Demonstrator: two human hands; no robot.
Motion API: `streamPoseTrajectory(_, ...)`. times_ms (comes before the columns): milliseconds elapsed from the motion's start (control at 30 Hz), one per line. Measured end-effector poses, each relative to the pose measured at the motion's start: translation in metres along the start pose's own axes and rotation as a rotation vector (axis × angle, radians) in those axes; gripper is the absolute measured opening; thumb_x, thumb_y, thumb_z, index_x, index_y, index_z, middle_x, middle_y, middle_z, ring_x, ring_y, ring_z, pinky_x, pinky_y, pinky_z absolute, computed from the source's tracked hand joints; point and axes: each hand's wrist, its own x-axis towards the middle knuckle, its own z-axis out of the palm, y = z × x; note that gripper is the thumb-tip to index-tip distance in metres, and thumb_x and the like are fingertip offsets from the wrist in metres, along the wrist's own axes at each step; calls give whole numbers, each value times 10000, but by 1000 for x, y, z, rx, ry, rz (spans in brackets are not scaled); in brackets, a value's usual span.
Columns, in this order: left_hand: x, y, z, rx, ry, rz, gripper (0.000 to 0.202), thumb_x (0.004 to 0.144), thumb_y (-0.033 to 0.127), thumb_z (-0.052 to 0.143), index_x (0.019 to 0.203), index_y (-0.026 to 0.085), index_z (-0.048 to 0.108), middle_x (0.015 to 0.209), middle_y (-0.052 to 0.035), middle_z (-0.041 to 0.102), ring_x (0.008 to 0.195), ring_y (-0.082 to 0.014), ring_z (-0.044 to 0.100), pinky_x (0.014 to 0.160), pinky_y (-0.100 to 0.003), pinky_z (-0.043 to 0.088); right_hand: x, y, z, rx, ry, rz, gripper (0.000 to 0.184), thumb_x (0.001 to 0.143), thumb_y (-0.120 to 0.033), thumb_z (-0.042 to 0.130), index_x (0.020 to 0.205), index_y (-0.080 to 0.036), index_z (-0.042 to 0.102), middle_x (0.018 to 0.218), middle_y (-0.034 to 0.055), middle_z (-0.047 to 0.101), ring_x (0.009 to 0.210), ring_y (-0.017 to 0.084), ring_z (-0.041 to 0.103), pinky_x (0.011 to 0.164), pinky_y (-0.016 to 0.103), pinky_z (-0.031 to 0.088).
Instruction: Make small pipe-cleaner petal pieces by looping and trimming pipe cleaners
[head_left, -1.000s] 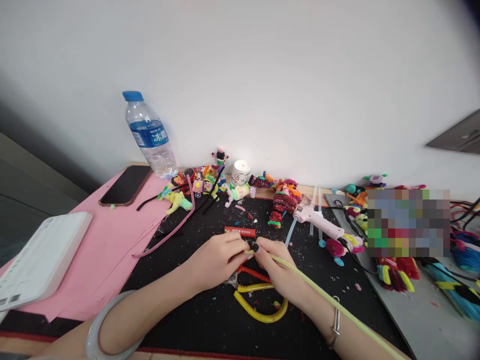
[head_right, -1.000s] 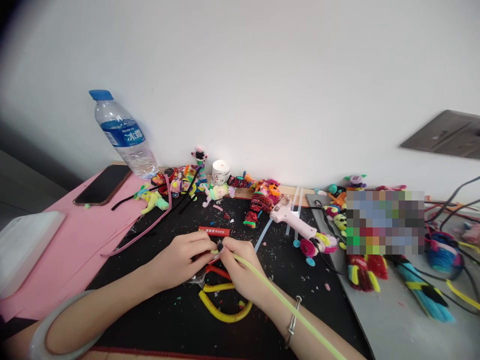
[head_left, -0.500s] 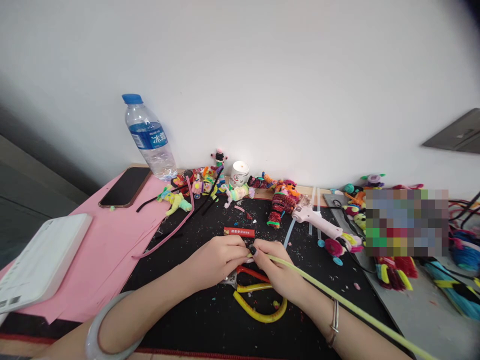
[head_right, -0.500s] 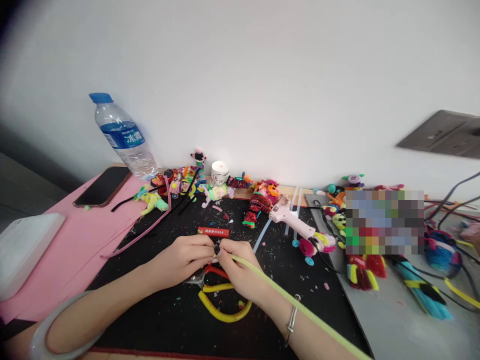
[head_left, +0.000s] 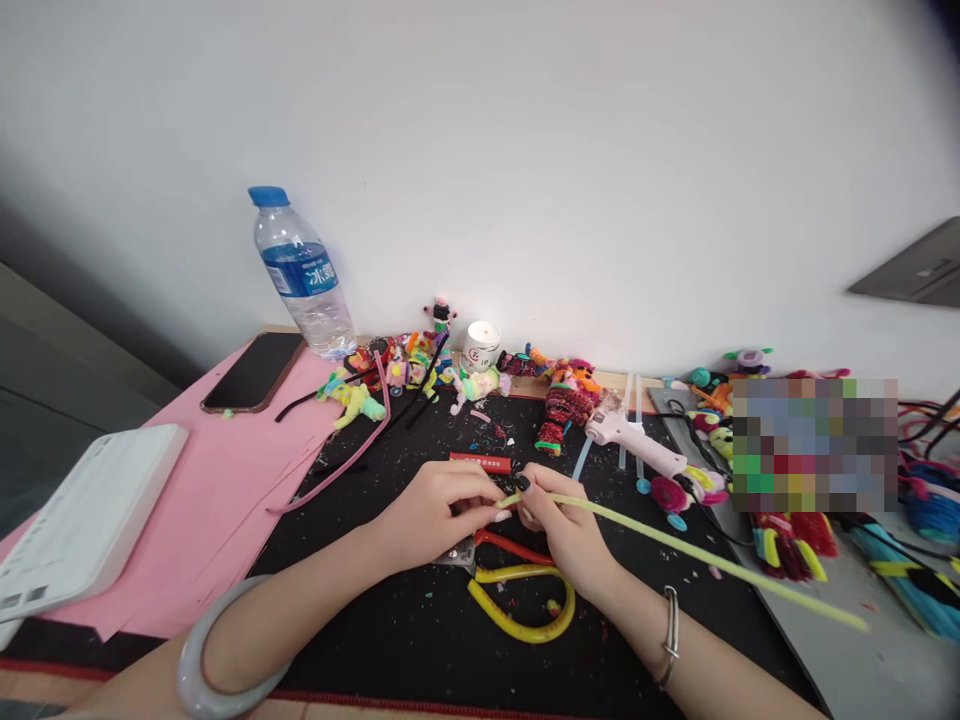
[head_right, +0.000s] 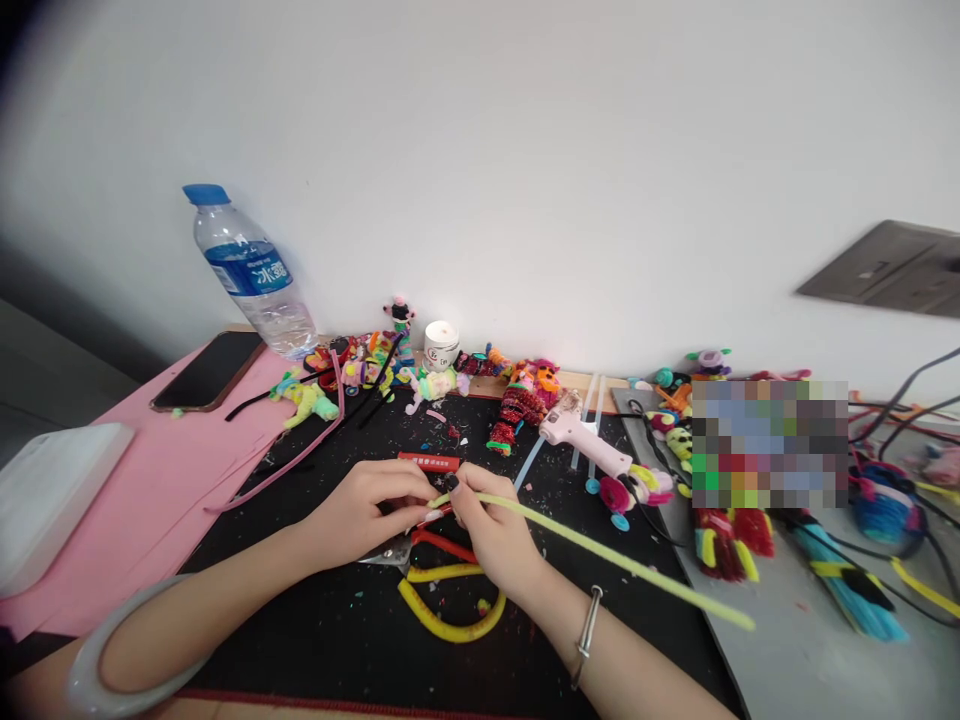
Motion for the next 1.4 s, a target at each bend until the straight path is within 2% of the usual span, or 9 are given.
streamPoseTrajectory(367,1,-2,-1,-405,-28,-382,224,803,328,578,723,129,643,539,29,518,441,-64,416,442,-183,327,4,0,3,180,38,32,369,893,-444,443,630,-187,410,559,-60,334,469,76,256,441,222,210)
streamPoseTrajectory(500,3,-4,-5,-542,101,-428,241,803,361,586,737,133,626,452,68,443,390,-50,379,423,-173,311,2,-9,2,-198,-12,-34,209,871,-296,461,693,-188,448,588,-54,380,502,89,341,479,217,284)
streamPoseTrajectory(600,6,-7,-10,-536,306,-426,224,807,343,588,748,131,628,477,56,492,417,-54,433,458,-176,375,-2,-25,4,-674,-210,-107,43,752,-184,549,756,-190,507,681,-24,503,595,117,453,559,229,350)
streamPoseTrajectory(767,10,-15,-16,-601,520,-455,227,778,325,629,891,130,650,553,29,577,510,-81,537,537,-197,483,-13,-43,10,-1103,-383,-92,271,646,-180,597,913,-147,566,887,97,604,817,244,552,672,312,433)
streamPoseTrajectory(900,11,-19,-19,-601,624,-449,246,733,308,676,901,137,621,651,23,607,536,-76,562,553,-200,511,-20,-47,14,-1266,-422,-9,312,576,-89,526,883,-109,583,849,137,620,741,264,588,601,321,424)
streamPoseTrajectory(1033,12,-21,-23,-583,693,-446,237,713,298,686,852,153,560,677,37,599,539,-76,580,546,-199,511,-19,-45,3,-1236,-405,76,191,576,-104,509,756,-148,556,700,93,622,566,207,559,491,282,339)
streamPoseTrajectory(1167,14,-25,-29,-579,751,-442,262,697,309,695,844,151,547,661,41,596,550,-80,593,564,-203,513,-9,-39,-26,-1013,-333,74,73,645,-139,560,627,-185,506,600,6,528,513,123,445,454,233,262)
streamPoseTrajectory(1267,15,-27,-33,-588,813,-434,289,678,310,712,855,147,552,685,35,608,571,-83,608,583,-207,521,0,-39,-40,-864,-264,70,231,732,-235,560,551,-184,426,534,-55,373,500,88,306,448,221,209)
streamPoseTrajectory(1400,14,-27,-32,-541,792,-430,278,693,300,699,873,139,562,681,18,625,595,-108,636,593,-221,531,5,-44,-35,-703,-236,105,269,744,-267,553,567,-183,369,555,-78,275,526,76,236,453,205,198)
